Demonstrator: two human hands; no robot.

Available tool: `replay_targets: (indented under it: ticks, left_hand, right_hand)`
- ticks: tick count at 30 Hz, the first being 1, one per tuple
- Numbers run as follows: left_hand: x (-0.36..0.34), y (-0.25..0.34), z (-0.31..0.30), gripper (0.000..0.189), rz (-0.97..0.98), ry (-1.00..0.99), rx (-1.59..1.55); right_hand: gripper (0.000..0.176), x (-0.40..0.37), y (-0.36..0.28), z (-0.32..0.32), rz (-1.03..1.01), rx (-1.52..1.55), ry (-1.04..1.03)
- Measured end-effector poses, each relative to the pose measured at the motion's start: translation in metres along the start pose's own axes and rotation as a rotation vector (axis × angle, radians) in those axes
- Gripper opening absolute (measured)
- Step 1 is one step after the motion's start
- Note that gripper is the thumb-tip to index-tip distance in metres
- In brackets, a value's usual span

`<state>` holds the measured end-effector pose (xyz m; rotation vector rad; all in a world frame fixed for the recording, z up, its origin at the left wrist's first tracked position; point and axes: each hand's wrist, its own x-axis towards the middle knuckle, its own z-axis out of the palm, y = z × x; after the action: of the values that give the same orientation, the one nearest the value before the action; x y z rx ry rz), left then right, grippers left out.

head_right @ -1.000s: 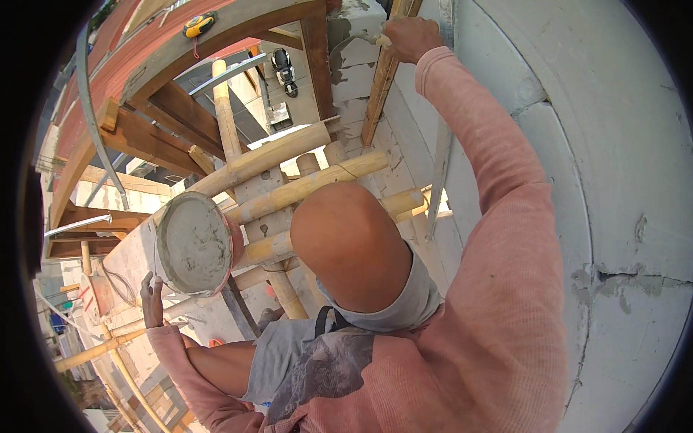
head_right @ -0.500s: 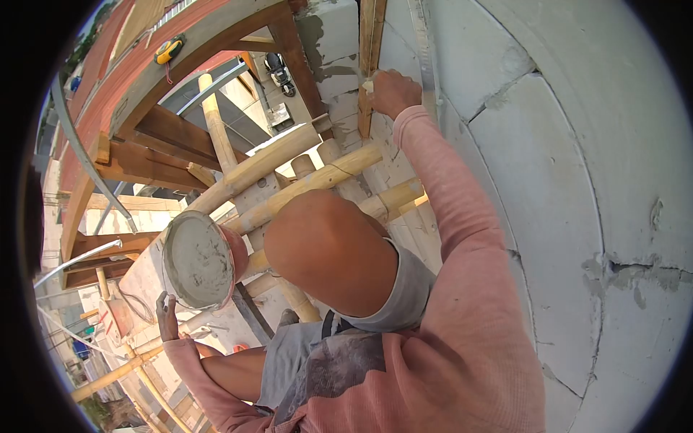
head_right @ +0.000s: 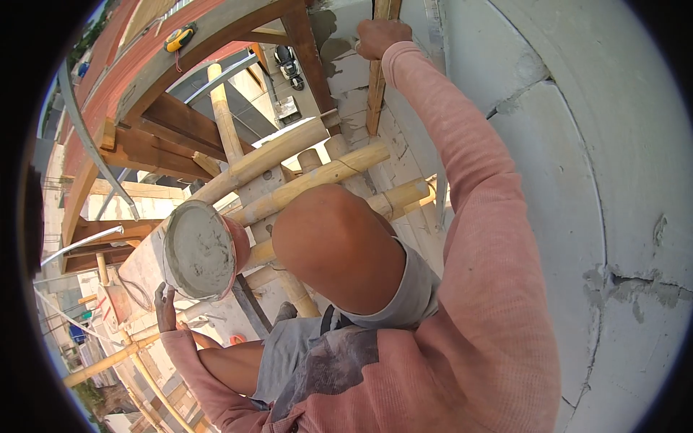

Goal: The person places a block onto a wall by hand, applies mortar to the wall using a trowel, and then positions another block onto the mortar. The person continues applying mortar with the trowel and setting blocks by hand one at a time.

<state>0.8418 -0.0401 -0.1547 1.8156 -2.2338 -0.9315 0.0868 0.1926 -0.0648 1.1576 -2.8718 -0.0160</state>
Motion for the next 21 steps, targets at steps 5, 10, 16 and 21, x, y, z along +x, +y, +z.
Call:
replay_targets:
  ticks: [5,10,16,21]
  left_hand:
    - [-0.006,0.023,0.005,0.066,-0.009,0.035,0.023]
    - [0.005,0.006,0.004,0.069,0.040,0.033,0.077]
    - [0.004,0.009,0.005,0.072,0.025,0.048,0.083]
    - [0.009,0.001,0.005,0.069,0.056,0.047,0.089]
  right_hand:
    - [0.039,0.016,0.014,-0.026,0.005,0.051,0.056]
    - [0.050,0.031,0.039,-0.058,-0.138,0.107,0.118]
    - [0.055,-0.013,0.026,-0.117,-0.039,0.118,0.161]
    - [0.048,-0.037,0.034,-0.115,0.016,0.114,0.120]
